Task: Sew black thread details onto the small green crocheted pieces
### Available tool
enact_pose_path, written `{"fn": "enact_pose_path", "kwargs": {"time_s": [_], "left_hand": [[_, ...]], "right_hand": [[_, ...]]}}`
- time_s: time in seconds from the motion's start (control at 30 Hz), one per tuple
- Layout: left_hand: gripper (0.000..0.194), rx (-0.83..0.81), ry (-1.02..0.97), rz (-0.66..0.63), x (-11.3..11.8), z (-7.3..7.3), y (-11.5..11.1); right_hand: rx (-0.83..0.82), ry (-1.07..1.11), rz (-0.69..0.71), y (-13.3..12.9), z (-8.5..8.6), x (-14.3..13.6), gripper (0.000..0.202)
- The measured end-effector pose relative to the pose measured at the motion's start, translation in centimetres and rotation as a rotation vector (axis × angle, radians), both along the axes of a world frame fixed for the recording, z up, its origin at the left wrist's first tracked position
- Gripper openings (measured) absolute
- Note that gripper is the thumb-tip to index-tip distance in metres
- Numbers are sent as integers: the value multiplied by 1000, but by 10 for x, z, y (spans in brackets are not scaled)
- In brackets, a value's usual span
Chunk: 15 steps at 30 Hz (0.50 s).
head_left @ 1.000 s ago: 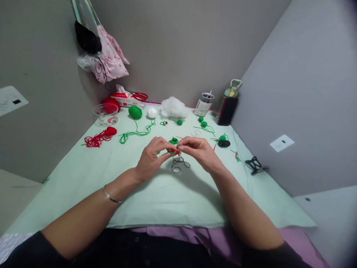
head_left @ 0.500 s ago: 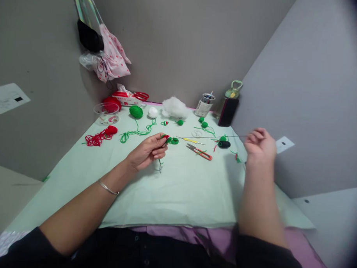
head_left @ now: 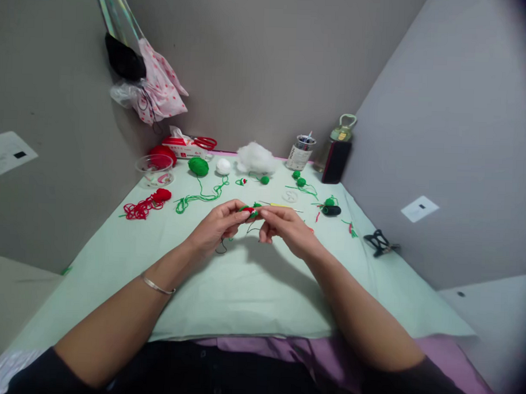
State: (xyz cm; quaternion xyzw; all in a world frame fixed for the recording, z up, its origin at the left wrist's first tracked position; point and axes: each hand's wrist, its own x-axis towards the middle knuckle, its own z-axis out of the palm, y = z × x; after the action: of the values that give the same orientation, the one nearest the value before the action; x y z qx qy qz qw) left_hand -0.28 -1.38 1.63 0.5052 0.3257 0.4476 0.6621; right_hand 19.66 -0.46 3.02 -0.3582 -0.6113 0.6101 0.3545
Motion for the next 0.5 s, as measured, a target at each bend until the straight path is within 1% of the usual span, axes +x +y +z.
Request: {"fn": "enact_pose_path", "kwargs": {"time_s": [0.07,0.13,0.17,0.2,0.3,0.33,0.37,0.43,0.5], "left_hand": [[25,3,-20,5,0,-1,2],[26,-17,-48,5,-1,-1,3],[26,-32,-60,3,-2,-1,4],[26,-47,-73,1,-3,-1,4],[25,-72,-120,-15,-5,1,5],[25,-75,-138,-24,-7,2,5],[24,-78,-154,-35,-8,2,5],[24,-84,-185,-62,-10,4,5],[24,-89,-208,-90,-11,6,4]], "right_hand": [[83,-100,76,-5,2,1,37],[194,-234,75,0,5,12,36],[256,-314,30,6,6,20,35],[323,-405,-52,12,6,28,33],[502,-754,-380,33,4,55,29],[518,-889,-448,39,2,63,30],[503,-1025,-481,43,0,72,30],[420,-1266,-482,49,-4,87,30],[367,-1421,-492,52,-7,97,30]]}}
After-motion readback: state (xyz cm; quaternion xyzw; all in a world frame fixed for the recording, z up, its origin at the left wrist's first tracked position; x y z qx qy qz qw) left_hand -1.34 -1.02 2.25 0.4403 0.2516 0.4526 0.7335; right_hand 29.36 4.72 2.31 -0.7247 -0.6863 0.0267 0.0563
